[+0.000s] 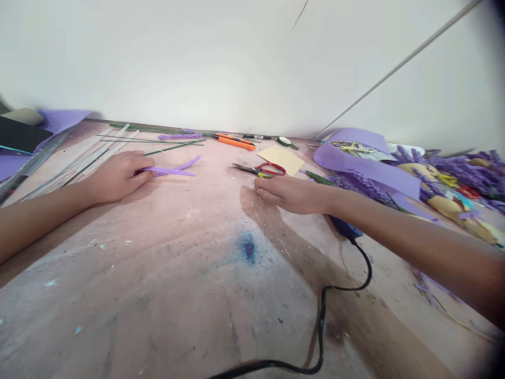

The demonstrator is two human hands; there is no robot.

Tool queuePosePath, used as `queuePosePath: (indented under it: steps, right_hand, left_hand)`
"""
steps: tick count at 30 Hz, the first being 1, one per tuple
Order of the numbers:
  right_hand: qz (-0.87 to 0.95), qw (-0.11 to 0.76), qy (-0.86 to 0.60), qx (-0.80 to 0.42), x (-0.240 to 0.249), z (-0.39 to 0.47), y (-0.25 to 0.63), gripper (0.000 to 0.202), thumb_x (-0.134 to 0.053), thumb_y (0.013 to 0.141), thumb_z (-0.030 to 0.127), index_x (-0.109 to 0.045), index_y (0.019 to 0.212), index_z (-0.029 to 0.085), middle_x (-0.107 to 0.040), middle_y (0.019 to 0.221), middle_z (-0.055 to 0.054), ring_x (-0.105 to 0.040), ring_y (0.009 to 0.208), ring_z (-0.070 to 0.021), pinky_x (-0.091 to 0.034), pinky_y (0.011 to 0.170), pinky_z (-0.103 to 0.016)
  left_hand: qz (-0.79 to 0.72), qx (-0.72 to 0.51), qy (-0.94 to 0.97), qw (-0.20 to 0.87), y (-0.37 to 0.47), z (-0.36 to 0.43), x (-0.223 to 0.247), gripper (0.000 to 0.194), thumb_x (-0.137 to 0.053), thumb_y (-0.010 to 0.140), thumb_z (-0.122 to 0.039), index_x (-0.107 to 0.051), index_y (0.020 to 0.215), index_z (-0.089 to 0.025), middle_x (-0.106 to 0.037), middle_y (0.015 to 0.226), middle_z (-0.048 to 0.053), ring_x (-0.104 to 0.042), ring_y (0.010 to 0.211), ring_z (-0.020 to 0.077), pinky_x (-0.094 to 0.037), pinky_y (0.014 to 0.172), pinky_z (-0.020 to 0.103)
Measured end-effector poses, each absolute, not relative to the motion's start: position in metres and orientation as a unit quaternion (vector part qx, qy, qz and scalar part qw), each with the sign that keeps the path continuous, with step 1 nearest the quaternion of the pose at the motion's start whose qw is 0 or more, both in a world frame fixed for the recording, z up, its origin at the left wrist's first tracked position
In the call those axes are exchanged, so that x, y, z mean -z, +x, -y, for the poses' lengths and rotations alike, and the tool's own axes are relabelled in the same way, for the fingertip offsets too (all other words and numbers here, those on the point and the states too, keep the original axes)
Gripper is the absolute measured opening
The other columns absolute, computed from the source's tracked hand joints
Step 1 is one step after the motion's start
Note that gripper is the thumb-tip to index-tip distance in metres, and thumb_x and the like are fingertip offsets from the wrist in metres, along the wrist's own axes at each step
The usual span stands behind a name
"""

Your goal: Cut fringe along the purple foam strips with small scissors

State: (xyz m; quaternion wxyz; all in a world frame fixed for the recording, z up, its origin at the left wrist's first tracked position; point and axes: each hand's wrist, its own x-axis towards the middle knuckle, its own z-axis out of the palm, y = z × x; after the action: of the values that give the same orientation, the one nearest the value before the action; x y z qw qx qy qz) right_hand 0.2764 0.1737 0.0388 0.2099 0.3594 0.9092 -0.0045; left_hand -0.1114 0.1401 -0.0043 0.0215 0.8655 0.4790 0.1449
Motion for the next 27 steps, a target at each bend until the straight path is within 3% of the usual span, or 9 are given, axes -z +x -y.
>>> queuePosePath:
  steps: [8,12,16,20,23,27]
  right_hand:
    - [-0.895,0.193,0.399,-0.05,-0.036,-0.159,0.28,0.026,-0.036,0.106,0.031,-0.055,0.093,0.018,-0.069,0.085,-0.012,-0.064,0.075,-0.0243,-0.033,0.064,-0.031]
    - [-0.883,0.206,0.413,-0.083,-0.031,-0.156,0.272,0.037,-0.033,0.109,0.033,-0.062,0.096,0.015,-0.071,0.081,-0.013,-0.065,0.072,-0.0253,-0.033,0.062,-0.032]
    - [-0.857,0.216,0.453,-0.117,-0.026,-0.148,0.265,0.033,-0.038,0.108,0.026,-0.064,0.111,0.007,-0.071,0.081,-0.014,-0.067,0.072,-0.0249,-0.042,0.063,-0.034]
    - [-0.836,0.23,0.485,-0.117,-0.023,-0.145,0.263,0.028,-0.057,0.105,0.036,-0.064,0.12,0.013,-0.07,0.104,-0.007,-0.069,0.086,-0.0194,-0.058,0.079,-0.037]
    - [-0.83,0.231,0.498,-0.095,-0.022,-0.147,0.263,0.03,-0.064,0.102,0.036,-0.064,0.124,0.015,-0.068,0.12,-0.009,-0.069,0.1,-0.0219,-0.06,0.087,-0.042]
    - [-0.831,0.193,0.518,-0.065,-0.027,-0.154,0.27,0.029,-0.064,0.102,0.035,-0.064,0.124,0.017,-0.067,0.123,-0.009,-0.069,0.103,-0.0226,-0.06,0.089,-0.043]
  left_hand:
    - [-0.473,-0.145,0.869,0.021,-0.11,-0.14,0.002,0.029,-0.04,0.096,-0.033,-0.048,0.069,-0.024,-0.055,0.069,0.005,-0.058,0.071,0.0266,-0.044,0.067,0.037]
    - [-0.475,-0.147,0.868,0.018,-0.11,-0.139,0.003,0.029,-0.039,0.096,-0.032,-0.047,0.07,-0.024,-0.056,0.07,0.005,-0.059,0.072,0.0268,-0.044,0.067,0.037]
    - [-0.476,-0.147,0.867,0.014,-0.111,-0.139,0.005,0.028,-0.04,0.096,-0.031,-0.05,0.071,-0.024,-0.057,0.071,0.005,-0.059,0.075,0.0266,-0.044,0.069,0.037]
    - [-0.479,-0.145,0.865,0.014,-0.112,-0.14,0.005,0.03,-0.039,0.097,-0.033,-0.053,0.072,-0.024,-0.055,0.071,0.004,-0.06,0.074,0.0268,-0.044,0.069,0.037]
    - [-0.48,-0.145,0.865,0.016,-0.112,-0.139,0.006,0.029,-0.04,0.096,-0.033,-0.055,0.073,-0.023,-0.055,0.072,0.005,-0.06,0.074,0.0273,-0.044,0.07,0.038]
    - [-0.477,-0.147,0.866,0.012,-0.113,-0.139,0.007,0.028,-0.04,0.096,-0.031,-0.055,0.074,-0.023,-0.056,0.073,0.005,-0.06,0.076,0.0276,-0.044,0.07,0.038]
